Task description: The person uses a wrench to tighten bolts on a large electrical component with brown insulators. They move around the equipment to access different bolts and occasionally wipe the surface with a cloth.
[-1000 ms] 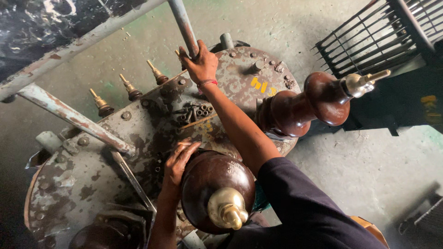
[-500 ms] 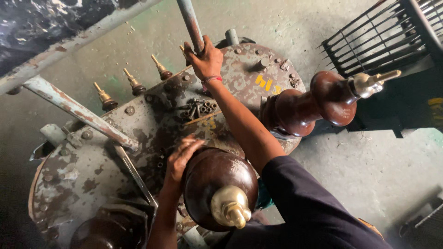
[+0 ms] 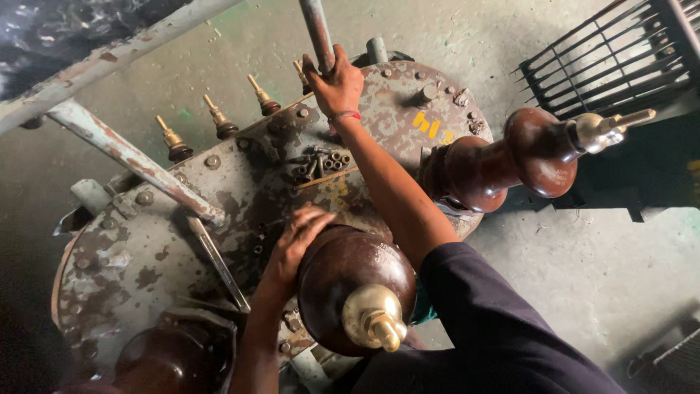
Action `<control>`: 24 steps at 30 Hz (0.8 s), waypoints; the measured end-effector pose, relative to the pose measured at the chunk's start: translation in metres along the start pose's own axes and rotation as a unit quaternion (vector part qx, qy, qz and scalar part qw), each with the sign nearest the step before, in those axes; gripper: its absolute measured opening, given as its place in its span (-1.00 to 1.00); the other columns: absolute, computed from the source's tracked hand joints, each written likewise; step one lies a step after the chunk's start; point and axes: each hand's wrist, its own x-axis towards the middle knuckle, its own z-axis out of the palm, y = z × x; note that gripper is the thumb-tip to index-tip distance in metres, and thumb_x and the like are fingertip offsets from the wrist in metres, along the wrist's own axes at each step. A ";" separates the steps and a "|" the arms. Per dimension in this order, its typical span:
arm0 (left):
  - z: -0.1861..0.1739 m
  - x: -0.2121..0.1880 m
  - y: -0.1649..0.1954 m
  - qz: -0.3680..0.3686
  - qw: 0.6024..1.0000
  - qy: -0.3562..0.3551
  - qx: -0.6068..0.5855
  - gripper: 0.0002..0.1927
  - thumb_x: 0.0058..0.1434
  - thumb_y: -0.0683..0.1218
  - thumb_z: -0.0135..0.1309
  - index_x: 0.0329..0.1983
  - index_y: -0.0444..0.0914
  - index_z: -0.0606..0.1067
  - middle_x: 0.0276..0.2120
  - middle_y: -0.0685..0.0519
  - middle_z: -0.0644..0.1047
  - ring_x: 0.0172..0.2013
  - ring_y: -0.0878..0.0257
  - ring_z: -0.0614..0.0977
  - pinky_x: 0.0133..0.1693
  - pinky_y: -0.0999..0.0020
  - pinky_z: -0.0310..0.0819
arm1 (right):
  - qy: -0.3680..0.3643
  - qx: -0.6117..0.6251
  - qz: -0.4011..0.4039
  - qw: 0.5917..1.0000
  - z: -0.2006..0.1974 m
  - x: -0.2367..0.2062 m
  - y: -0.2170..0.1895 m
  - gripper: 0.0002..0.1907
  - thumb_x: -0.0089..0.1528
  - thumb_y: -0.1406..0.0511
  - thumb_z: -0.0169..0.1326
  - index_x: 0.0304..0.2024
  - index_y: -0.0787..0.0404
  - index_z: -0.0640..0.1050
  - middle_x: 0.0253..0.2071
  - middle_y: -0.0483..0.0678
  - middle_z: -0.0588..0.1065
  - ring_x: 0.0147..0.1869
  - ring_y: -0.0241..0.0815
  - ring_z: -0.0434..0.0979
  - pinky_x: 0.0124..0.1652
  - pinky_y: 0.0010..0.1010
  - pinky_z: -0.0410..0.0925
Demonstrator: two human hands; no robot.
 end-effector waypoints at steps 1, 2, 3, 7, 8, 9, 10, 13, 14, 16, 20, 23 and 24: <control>0.001 0.000 0.003 -0.013 1.000 0.012 0.011 -0.49 0.08 -0.23 0.19 0.14 -0.39 0.47 -0.04 -0.19 0.51 0.07 -0.14 0.53 0.11 0.07 0.43 | 0.001 0.009 -0.001 1.000 0.000 0.000 0.000 -0.47 0.11 -0.08 0.27 -0.34 0.19 0.41 -0.62 0.06 0.48 -0.49 0.16 0.54 -0.41 -0.15 0.38; 0.001 0.001 0.004 -0.028 0.999 0.022 0.015 -0.52 0.10 -0.24 0.17 0.14 -0.38 0.48 -0.03 -0.16 0.52 0.08 -0.13 0.55 0.13 0.08 0.45 | 0.004 0.018 -0.003 1.000 0.000 0.000 -0.001 -0.47 0.11 -0.08 0.27 -0.33 0.20 0.41 -0.62 0.05 0.48 -0.49 0.16 0.54 -0.40 -0.15 0.38; 0.002 0.001 0.006 -0.041 0.998 0.032 0.018 -0.54 0.12 -0.25 0.16 0.14 -0.36 0.50 -0.03 -0.14 0.53 0.10 -0.11 0.57 0.15 0.09 0.47 | -0.001 0.005 0.003 1.000 0.000 0.000 -0.002 -0.46 0.12 -0.09 0.27 -0.34 0.20 0.41 -0.62 0.06 0.48 -0.49 0.16 0.54 -0.40 -0.15 0.38; 0.004 -0.001 0.006 -0.047 0.999 0.013 -0.001 -0.54 0.13 -0.26 0.14 0.14 -0.38 0.49 -0.01 -0.15 0.53 0.07 -0.06 0.60 0.13 0.14 0.49 | -0.010 -0.005 0.011 1.000 -0.003 0.000 -0.004 -0.45 0.12 -0.11 0.26 -0.34 0.19 0.42 -0.63 0.05 0.47 -0.51 0.13 0.54 -0.41 -0.15 0.39; 0.005 -0.002 0.005 -0.036 0.999 0.011 0.001 -0.54 0.13 -0.26 0.14 0.14 -0.38 0.49 -0.02 -0.14 0.53 0.07 -0.05 0.60 0.19 0.10 0.47 | -0.009 0.003 0.010 1.000 -0.003 0.001 -0.005 -0.46 0.12 -0.11 0.25 -0.33 0.18 0.43 -0.63 0.04 0.48 -0.52 0.10 0.56 -0.41 -0.16 0.39; 0.005 -0.004 0.003 -0.023 1.000 0.010 0.003 -0.54 0.12 -0.26 0.14 0.14 -0.38 0.49 -0.02 -0.13 0.54 0.07 -0.05 0.60 0.24 0.07 0.44 | -0.011 -0.006 0.011 1.000 -0.004 0.001 -0.005 -0.46 0.12 -0.11 0.26 -0.33 0.18 0.43 -0.62 0.06 0.47 -0.51 0.12 0.55 -0.41 -0.15 0.39; 0.006 -0.005 0.000 -0.009 1.000 0.007 0.005 -0.54 0.11 -0.26 0.14 0.13 -0.38 0.49 -0.03 -0.13 0.54 0.07 -0.04 0.60 0.29 0.04 0.41 | -0.011 -0.016 0.013 1.000 -0.004 0.002 -0.006 -0.46 0.13 -0.11 0.27 -0.34 0.19 0.44 -0.61 0.08 0.46 -0.50 0.15 0.54 -0.41 -0.14 0.38; 0.014 -0.010 -0.009 -0.004 0.999 0.050 0.009 -0.57 0.11 -0.24 0.15 0.09 -0.43 0.49 -0.01 -0.18 0.52 0.08 -0.09 0.56 0.25 0.03 0.36 | 0.011 -0.033 -0.007 0.999 -0.005 0.004 -0.005 -0.44 0.09 -0.12 0.27 -0.26 0.18 0.47 -0.61 0.09 0.47 -0.49 0.18 0.54 -0.43 -0.10 0.36; 0.016 -0.011 -0.013 -0.019 0.997 0.063 0.037 -0.64 0.15 -0.26 0.12 0.04 -0.39 0.52 -0.02 -0.15 0.53 0.10 -0.06 0.58 0.28 0.05 0.39 | 0.020 -0.038 -0.017 0.999 -0.005 0.005 -0.005 -0.43 0.06 -0.12 0.27 -0.22 0.18 0.49 -0.62 0.09 0.48 -0.48 0.19 0.55 -0.44 -0.09 0.36; 0.019 -0.013 -0.021 -0.047 0.992 0.081 0.087 -0.77 0.21 -0.29 0.07 -0.06 -0.33 0.56 -0.04 -0.09 0.55 0.13 -0.02 0.60 0.34 0.07 0.45 | 0.002 -0.042 -0.011 0.999 -0.008 0.005 -0.004 -0.41 0.04 -0.13 0.25 -0.17 0.16 0.49 -0.61 0.06 0.51 -0.47 0.17 0.58 -0.42 -0.08 0.37; 0.026 -0.017 -0.028 0.011 0.997 0.061 0.050 -0.76 0.20 -0.20 0.04 -0.09 -0.38 0.53 -0.04 -0.15 0.56 0.11 -0.03 0.61 0.35 -0.03 0.43 | 0.016 0.006 -0.022 1.000 -0.016 0.002 -0.011 -0.44 0.10 -0.14 0.18 -0.18 0.13 0.46 -0.55 0.10 0.49 -0.42 0.19 0.56 -0.37 -0.07 0.37; 0.022 -0.018 -0.026 0.013 0.998 0.036 0.047 -0.73 0.30 -0.18 -0.03 -0.01 -0.39 0.52 0.02 -0.18 0.57 0.17 -0.07 0.60 0.35 -0.01 0.43 | -0.021 -0.024 0.026 0.999 -0.018 0.002 -0.017 -0.45 0.10 -0.17 0.16 -0.27 0.12 0.44 -0.57 0.08 0.50 -0.42 0.17 0.58 -0.37 -0.07 0.37; 0.016 -0.019 -0.023 0.013 0.998 0.014 0.053 -0.68 0.28 -0.16 -0.04 0.04 -0.42 0.52 0.05 -0.21 0.56 0.19 -0.11 0.58 0.31 0.02 0.42 | -0.022 -0.028 0.025 0.999 -0.019 0.001 -0.020 -0.45 0.11 -0.17 0.16 -0.27 0.12 0.44 -0.57 0.08 0.50 -0.42 0.17 0.58 -0.37 -0.07 0.37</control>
